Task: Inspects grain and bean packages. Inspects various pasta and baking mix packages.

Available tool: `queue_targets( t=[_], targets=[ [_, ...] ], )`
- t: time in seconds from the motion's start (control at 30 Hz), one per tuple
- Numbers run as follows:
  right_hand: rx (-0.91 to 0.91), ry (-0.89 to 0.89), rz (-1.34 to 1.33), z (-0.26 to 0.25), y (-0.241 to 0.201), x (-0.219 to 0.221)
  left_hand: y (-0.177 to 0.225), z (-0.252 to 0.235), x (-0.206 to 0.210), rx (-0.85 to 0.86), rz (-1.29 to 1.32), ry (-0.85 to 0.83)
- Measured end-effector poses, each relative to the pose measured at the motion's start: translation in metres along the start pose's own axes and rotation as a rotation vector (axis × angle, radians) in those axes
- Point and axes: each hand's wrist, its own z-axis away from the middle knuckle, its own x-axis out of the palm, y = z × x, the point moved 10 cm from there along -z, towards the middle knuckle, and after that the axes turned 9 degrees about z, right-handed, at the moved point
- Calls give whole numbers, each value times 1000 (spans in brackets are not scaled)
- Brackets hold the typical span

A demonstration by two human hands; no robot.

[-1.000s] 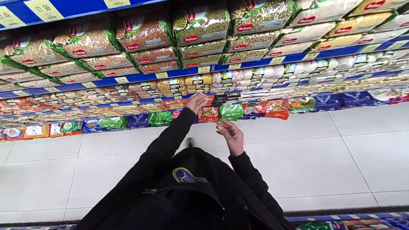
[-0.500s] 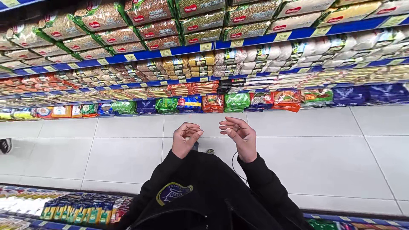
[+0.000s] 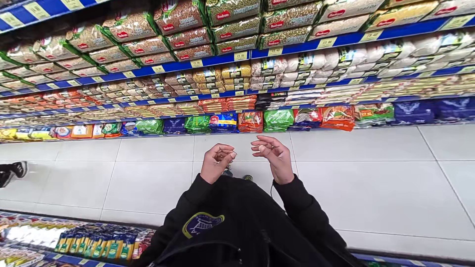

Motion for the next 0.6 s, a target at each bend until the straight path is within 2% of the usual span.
queue_targets(
  t=[0.17, 0.23, 0.3, 0.4, 0.53, 0.6],
  targets=[
    [141, 32, -34, -45, 37, 13, -2, -5, -18, -17, 64, 19],
    [222, 41, -71, -80, 62, 21, -1, -12, -28, -12, 88, 26],
    [381, 72, -162, -125, 95, 29, 0, -20, -39, -2, 101, 20],
    [540, 197, -248, -203, 132, 32, 2, -34, -58, -2, 109, -8],
    [598, 403, -235, -301, 159, 23, 10, -53, -98, 8, 129, -27],
    [631, 516, -245, -334, 172, 22, 13, -62, -121, 5, 129, -26]
  ],
)
